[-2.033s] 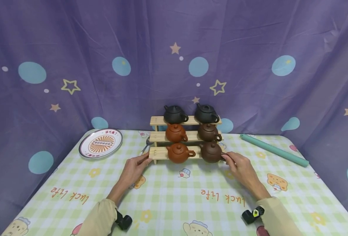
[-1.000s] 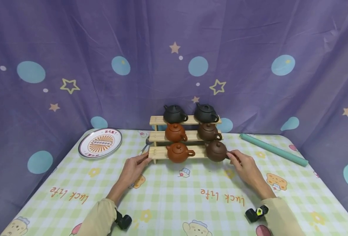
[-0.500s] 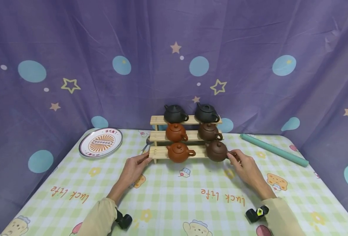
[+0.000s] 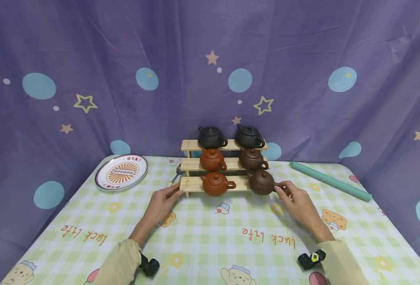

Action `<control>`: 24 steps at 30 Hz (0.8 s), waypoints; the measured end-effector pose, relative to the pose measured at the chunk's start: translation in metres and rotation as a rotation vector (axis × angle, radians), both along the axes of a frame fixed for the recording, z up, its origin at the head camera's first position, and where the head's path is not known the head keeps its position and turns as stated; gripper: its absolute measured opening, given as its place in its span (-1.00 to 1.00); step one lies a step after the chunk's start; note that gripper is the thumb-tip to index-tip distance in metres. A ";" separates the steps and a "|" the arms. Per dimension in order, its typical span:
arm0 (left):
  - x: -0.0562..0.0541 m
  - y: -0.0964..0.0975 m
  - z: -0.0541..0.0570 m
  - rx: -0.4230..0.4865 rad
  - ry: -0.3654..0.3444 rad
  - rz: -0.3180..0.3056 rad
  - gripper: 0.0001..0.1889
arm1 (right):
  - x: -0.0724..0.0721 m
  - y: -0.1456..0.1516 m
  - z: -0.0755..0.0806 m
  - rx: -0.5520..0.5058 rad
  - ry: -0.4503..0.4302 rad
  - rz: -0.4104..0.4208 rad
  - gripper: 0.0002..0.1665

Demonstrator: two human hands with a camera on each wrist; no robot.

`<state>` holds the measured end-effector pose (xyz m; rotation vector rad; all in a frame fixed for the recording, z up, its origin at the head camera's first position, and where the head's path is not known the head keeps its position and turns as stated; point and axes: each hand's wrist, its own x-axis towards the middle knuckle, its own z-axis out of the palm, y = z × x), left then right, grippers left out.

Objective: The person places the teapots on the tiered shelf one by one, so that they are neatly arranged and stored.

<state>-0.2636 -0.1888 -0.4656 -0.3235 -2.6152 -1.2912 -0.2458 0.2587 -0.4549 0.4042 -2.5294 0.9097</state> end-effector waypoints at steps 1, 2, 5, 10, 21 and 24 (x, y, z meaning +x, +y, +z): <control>0.000 0.000 0.000 0.002 -0.003 0.000 -0.50 | 0.000 0.000 0.000 0.001 0.000 -0.003 -0.73; 0.000 0.000 0.000 0.002 -0.006 0.000 -0.50 | 0.001 0.000 0.000 0.002 0.001 -0.006 -0.74; -0.001 0.000 -0.001 0.011 -0.020 0.000 -0.48 | 0.001 0.001 0.000 0.004 0.002 -0.015 -0.74; -0.002 0.001 -0.001 0.030 -0.032 0.001 -0.46 | 0.001 0.002 0.001 0.006 0.010 -0.023 -0.75; -0.003 0.002 0.000 0.071 -0.048 -0.010 -0.43 | 0.004 0.007 0.000 0.017 0.006 -0.029 -0.74; -0.003 0.002 0.000 0.089 -0.055 -0.009 -0.43 | 0.005 0.008 0.001 0.019 -0.004 -0.036 -0.72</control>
